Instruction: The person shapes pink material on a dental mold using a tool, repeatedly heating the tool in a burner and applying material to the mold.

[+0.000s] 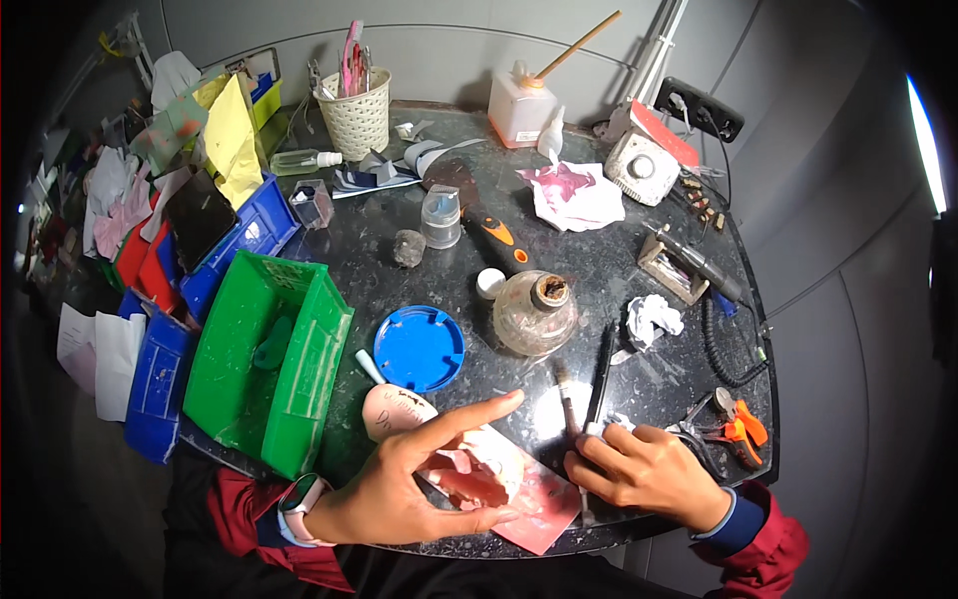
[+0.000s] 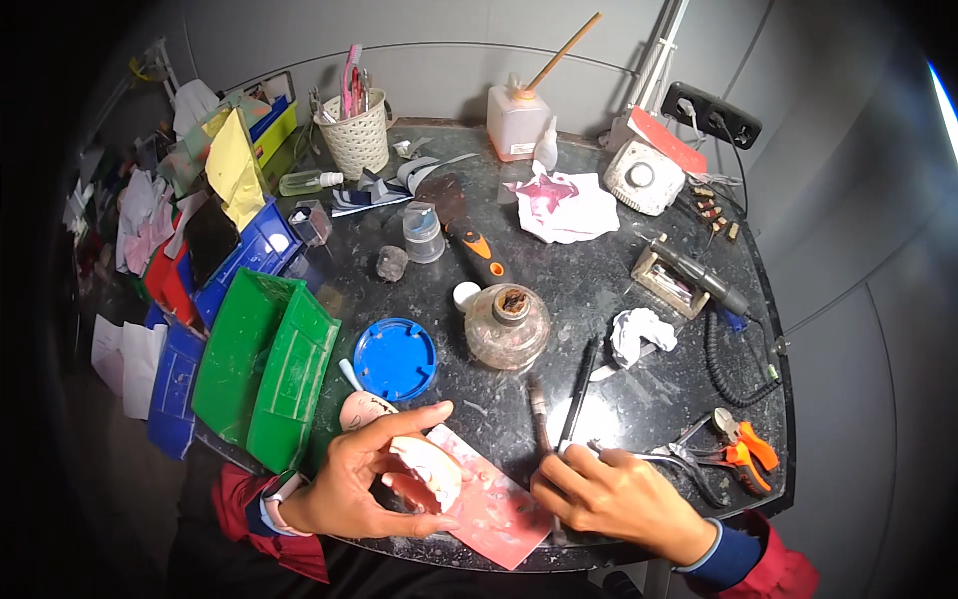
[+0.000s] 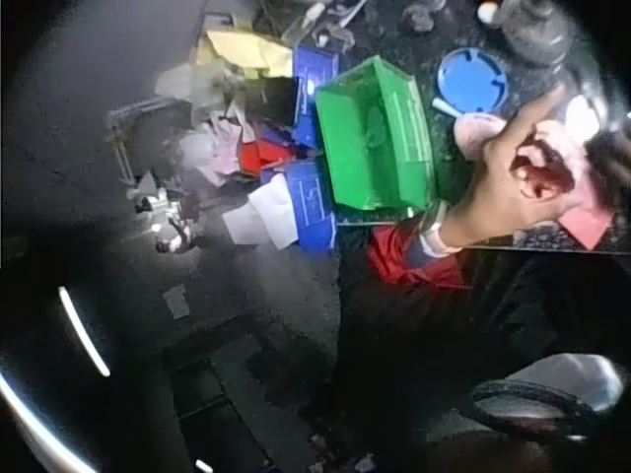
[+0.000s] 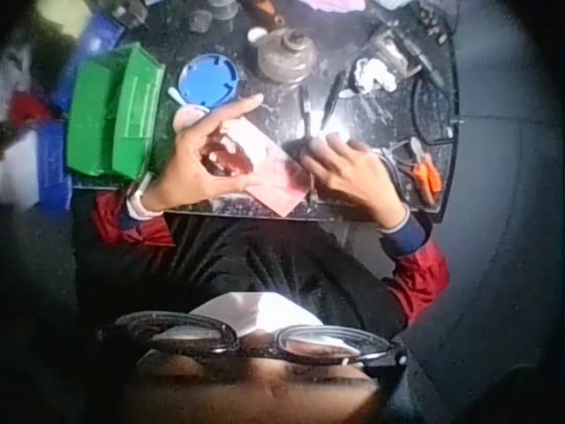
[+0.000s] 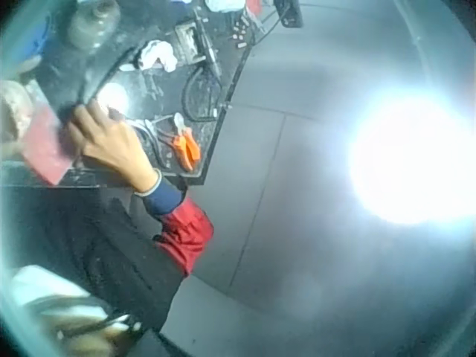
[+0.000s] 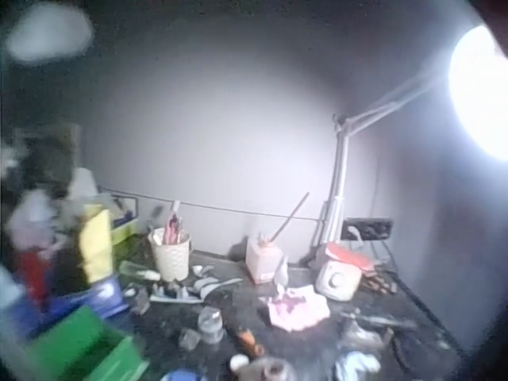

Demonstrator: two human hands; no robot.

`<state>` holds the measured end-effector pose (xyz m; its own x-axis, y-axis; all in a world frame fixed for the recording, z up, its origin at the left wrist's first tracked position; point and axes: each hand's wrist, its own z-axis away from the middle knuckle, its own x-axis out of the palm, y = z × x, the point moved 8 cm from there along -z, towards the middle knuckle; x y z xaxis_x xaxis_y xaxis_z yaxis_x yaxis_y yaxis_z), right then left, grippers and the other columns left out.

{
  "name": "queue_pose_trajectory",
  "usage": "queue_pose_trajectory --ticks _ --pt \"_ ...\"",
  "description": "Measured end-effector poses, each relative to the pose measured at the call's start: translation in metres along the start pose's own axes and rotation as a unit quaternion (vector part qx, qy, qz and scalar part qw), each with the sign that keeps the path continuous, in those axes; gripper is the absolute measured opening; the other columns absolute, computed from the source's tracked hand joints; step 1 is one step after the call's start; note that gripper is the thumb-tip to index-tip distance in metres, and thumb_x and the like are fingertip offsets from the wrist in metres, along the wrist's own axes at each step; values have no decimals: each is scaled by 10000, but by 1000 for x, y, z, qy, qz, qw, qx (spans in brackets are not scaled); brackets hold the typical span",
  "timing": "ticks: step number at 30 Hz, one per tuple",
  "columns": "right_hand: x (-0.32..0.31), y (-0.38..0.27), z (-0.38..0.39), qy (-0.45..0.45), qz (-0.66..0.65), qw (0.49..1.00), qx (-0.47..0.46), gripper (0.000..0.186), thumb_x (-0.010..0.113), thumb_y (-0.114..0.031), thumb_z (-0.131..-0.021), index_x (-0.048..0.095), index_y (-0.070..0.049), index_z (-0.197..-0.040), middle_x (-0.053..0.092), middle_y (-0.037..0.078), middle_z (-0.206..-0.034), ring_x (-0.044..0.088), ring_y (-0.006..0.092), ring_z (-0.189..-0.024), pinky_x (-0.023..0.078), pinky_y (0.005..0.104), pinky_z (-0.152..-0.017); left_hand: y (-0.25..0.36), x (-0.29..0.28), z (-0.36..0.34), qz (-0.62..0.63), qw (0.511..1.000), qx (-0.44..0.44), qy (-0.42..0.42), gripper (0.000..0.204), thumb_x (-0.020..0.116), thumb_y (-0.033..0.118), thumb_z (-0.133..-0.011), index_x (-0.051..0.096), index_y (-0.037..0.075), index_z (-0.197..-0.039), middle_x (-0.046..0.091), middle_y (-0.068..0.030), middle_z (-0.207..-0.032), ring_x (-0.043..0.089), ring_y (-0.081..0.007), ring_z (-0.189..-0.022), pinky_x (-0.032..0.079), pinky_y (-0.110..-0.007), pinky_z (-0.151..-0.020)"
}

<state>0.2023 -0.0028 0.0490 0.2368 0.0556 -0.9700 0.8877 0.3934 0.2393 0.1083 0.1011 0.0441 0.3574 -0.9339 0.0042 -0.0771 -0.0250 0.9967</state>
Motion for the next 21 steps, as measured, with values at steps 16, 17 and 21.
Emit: queue_pose_trajectory --ticks 16,17,21 --pt "-27 101 25 540 -470 653 246 161 326 -207 -924 308 -77 -1019 507 125 -785 497 154 -528 448 230 -395 0 3 3 50 996 64 -30 482 647 7 -696 448 19 -1135 593 -96 -1035 568 -154 -961 425 -257 -822" --pt "-16 108 15 549 -554 560 278 164 351 -219 -917 325 -84 -1006 509 116 -790 510 151 -559 456 233 -402 -1 2 3 40 997 64 -22 497 652 12 -696 441 17 -1146 592 -95 -1029 571 -151 -946 431 -256 -815" --pt "25 124 4 530 -691 369 323 164 460 -264 -873 401 -126 -938 521 64 -779 536 136 -623 477 247 -423 5 -3 1 14 999 40 14 580 676 41 -690 401 3 -1200 589 -86 -985 577 -133 -886 448 -250 -781"
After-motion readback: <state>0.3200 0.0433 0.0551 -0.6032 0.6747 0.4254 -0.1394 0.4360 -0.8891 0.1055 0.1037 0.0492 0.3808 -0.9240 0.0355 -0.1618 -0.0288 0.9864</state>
